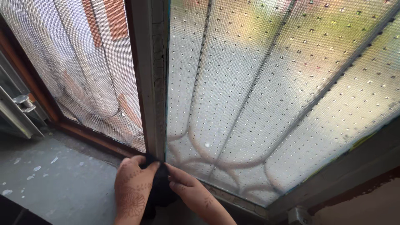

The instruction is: The person wipes the metal window frame and the adjacent wall with a dark cloth. They clean the vertical edges and the horizontal crossbar of the frame, moving the cloth along the surfaces to remove dirt.

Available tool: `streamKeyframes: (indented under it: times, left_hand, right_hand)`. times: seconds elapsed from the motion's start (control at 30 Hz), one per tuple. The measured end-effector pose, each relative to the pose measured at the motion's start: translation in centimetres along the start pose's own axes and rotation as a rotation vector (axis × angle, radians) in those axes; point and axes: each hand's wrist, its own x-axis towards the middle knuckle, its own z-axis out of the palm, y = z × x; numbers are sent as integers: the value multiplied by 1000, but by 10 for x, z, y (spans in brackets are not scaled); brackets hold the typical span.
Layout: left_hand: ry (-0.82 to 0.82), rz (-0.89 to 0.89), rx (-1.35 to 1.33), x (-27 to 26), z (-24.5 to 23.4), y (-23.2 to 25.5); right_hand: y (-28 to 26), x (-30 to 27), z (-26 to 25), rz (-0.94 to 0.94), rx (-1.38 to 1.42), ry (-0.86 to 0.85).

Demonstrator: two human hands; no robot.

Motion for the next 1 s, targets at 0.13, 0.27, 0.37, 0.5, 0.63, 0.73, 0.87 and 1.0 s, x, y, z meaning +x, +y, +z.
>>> streamKeyframes:
  times: [0.13, 0.27, 0.37, 0.5, 0.63, 0.73, 0.87, 1.0]
  left_hand:
    - [105, 14, -128, -5, -18, 28]
    - [194, 95, -97, -10, -19, 35]
    - [135, 46, -19, -12, -2, 26]
    - [97, -10, -69, -10, 24, 3]
    - [56, -29, -111, -4, 33, -16]
    - [-2, -90, -47, -3, 32, -18]
    - [-10, -72, 84, -4, 36, -19]
    - [-75, -87, 184, -1, 34, -20]
  right_hand:
    - [8, 4, -4, 91, -157, 118]
    - [2, 4, 0, 129, -132, 126]
    - [-4, 1, 4, 143, -114, 133]
    - [-16, -1, 10, -12, -111, 12]
    - [-21, -5, 16, -10, -258, 68]
    - [-18, -4, 17, -64, -275, 66]
    - [-9, -9, 23, -43, -476, 287]
    - [-12, -16, 29, 13, -708, 446]
